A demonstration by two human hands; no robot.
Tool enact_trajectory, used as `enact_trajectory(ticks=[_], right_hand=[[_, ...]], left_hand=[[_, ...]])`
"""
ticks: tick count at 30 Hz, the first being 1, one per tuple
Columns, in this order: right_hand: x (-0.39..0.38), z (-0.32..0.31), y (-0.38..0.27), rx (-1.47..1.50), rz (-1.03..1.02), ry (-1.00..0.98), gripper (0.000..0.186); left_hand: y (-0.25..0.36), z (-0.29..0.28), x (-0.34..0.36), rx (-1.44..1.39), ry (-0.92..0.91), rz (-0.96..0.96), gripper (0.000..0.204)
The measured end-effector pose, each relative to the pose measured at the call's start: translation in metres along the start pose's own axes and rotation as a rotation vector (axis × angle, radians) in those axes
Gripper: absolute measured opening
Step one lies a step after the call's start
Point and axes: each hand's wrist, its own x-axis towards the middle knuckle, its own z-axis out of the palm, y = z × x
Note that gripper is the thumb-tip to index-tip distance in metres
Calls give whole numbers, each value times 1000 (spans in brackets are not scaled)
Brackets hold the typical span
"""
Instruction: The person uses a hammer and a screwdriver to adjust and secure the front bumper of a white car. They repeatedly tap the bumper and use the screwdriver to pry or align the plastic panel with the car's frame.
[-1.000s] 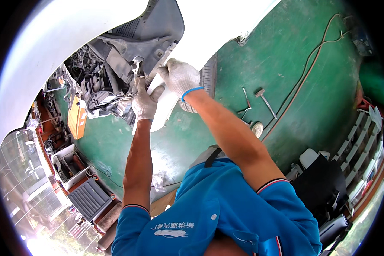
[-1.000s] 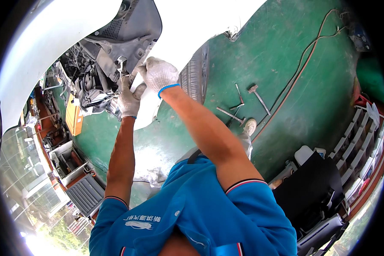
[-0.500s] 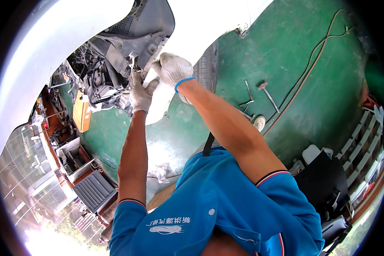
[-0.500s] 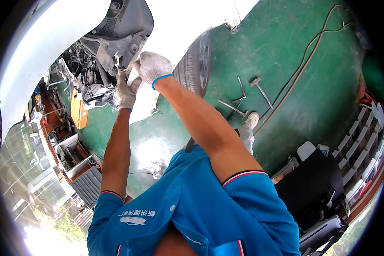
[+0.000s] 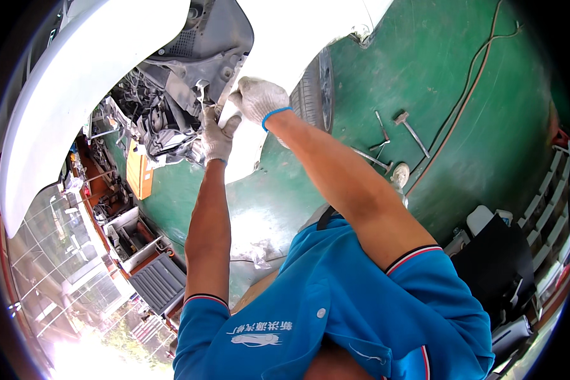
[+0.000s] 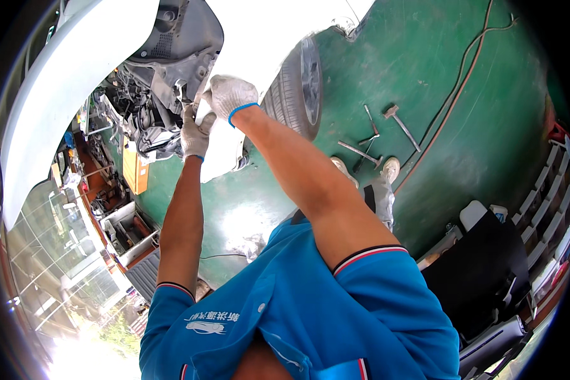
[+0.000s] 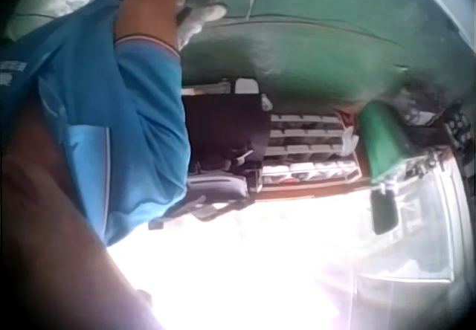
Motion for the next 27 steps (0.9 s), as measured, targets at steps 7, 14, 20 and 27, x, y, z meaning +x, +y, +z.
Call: enact_trajectory(ticks=[7,14,20,27], right_hand=[[-6,3,-6,-14,-1,-6,40],[1,1,-8,-79,26,-27,51],[5,-5,-10,-153,77,-128,57],[4,-9,-17,-228,72,-133,59]], left_hand=[[-22,9,-2,-42,34,11,75],[-23,6,3,33,-9,-57,76],[-4,-2,0,96,-24,-83,87],[-1,-5,-1,99,-7,-62,87]])
